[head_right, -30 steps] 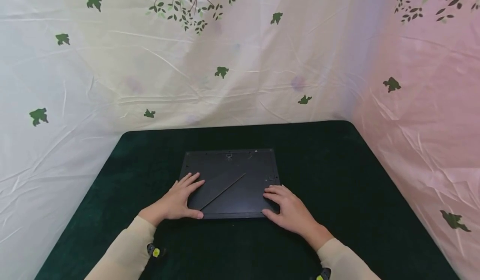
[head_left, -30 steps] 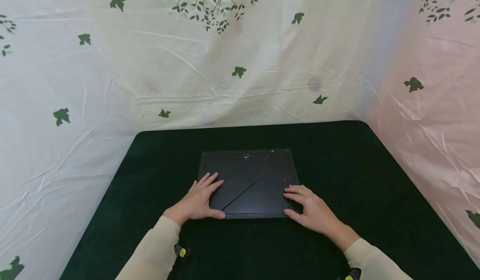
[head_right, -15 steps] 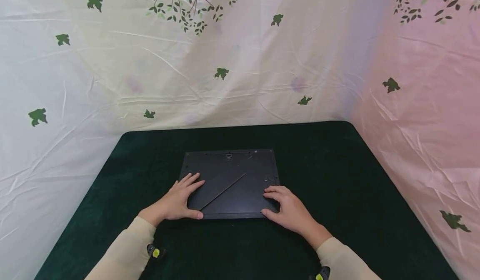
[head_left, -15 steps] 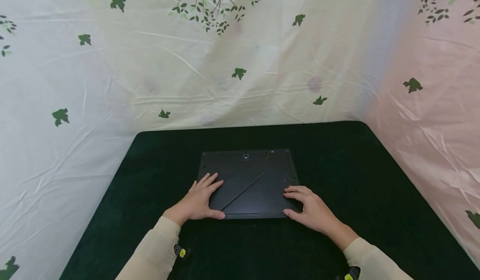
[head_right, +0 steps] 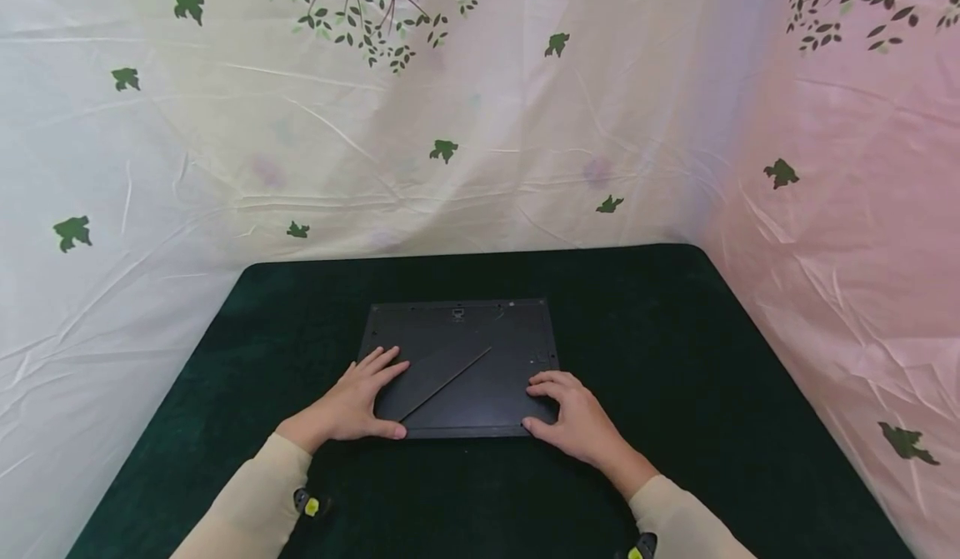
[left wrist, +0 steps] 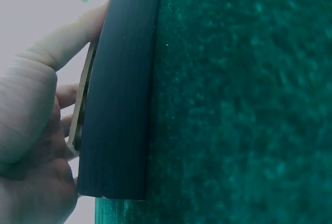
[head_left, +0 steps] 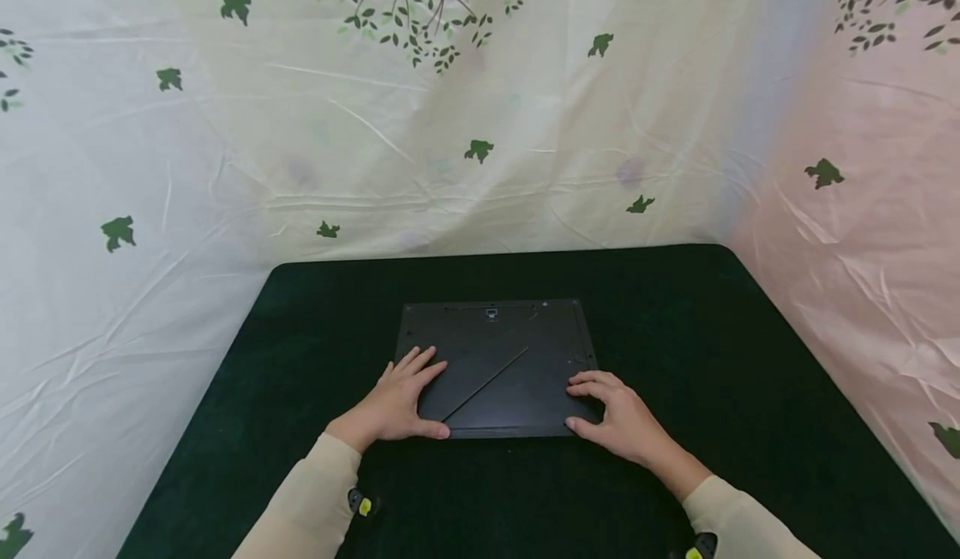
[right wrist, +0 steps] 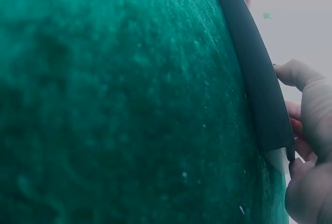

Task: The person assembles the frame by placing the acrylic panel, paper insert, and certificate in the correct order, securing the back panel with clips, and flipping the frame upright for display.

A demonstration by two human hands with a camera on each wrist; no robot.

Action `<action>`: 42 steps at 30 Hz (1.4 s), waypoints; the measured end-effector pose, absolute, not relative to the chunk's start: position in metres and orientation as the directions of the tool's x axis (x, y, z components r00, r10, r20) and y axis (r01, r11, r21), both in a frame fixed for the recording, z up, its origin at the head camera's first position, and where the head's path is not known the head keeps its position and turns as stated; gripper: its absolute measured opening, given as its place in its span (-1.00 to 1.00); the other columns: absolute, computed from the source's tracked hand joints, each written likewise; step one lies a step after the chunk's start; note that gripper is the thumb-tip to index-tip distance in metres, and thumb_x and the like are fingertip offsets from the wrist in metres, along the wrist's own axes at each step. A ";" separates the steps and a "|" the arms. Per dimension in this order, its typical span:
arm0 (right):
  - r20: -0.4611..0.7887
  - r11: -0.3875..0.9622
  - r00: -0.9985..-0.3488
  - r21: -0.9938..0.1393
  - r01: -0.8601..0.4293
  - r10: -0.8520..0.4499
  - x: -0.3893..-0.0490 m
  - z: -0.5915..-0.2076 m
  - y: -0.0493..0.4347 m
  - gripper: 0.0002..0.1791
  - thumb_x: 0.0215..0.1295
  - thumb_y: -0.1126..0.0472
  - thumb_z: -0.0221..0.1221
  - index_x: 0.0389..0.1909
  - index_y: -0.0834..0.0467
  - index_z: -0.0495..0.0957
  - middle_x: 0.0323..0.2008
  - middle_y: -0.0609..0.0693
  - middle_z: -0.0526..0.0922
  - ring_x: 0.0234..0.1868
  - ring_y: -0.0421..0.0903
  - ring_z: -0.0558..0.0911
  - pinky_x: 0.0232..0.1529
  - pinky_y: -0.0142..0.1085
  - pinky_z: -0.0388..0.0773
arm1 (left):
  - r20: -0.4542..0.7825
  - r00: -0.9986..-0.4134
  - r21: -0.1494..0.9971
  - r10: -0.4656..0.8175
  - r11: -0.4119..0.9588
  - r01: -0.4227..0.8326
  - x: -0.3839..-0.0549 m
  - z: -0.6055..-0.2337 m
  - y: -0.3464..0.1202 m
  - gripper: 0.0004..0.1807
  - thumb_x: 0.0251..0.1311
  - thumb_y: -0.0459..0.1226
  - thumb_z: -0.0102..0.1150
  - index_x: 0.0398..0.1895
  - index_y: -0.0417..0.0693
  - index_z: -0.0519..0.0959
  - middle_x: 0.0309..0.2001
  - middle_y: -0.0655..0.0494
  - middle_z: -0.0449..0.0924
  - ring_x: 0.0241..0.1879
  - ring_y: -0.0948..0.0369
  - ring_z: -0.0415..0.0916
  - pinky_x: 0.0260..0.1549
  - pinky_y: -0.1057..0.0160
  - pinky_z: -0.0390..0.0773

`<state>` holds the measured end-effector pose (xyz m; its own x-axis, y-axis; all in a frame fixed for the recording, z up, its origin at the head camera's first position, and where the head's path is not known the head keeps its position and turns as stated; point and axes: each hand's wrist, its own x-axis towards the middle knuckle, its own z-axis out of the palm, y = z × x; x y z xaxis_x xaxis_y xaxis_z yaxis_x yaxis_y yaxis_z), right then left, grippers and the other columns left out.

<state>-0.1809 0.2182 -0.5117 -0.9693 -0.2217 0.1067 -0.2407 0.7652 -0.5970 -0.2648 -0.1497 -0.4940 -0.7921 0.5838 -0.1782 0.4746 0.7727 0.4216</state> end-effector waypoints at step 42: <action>0.066 0.752 -0.895 -0.518 -0.408 -0.441 -0.209 -0.492 0.284 -0.70 0.23 0.00 0.28 0.00 -0.15 0.66 0.28 -0.11 0.45 0.34 0.02 0.34 0.19 0.12 0.35 | -0.185 -0.790 0.404 0.585 0.778 0.481 -0.258 -0.492 -0.148 0.18 -0.24 0.44 0.25 0.49 0.17 0.14 0.54 0.09 -0.18 0.50 0.00 -0.36 0.33 -0.29 -0.17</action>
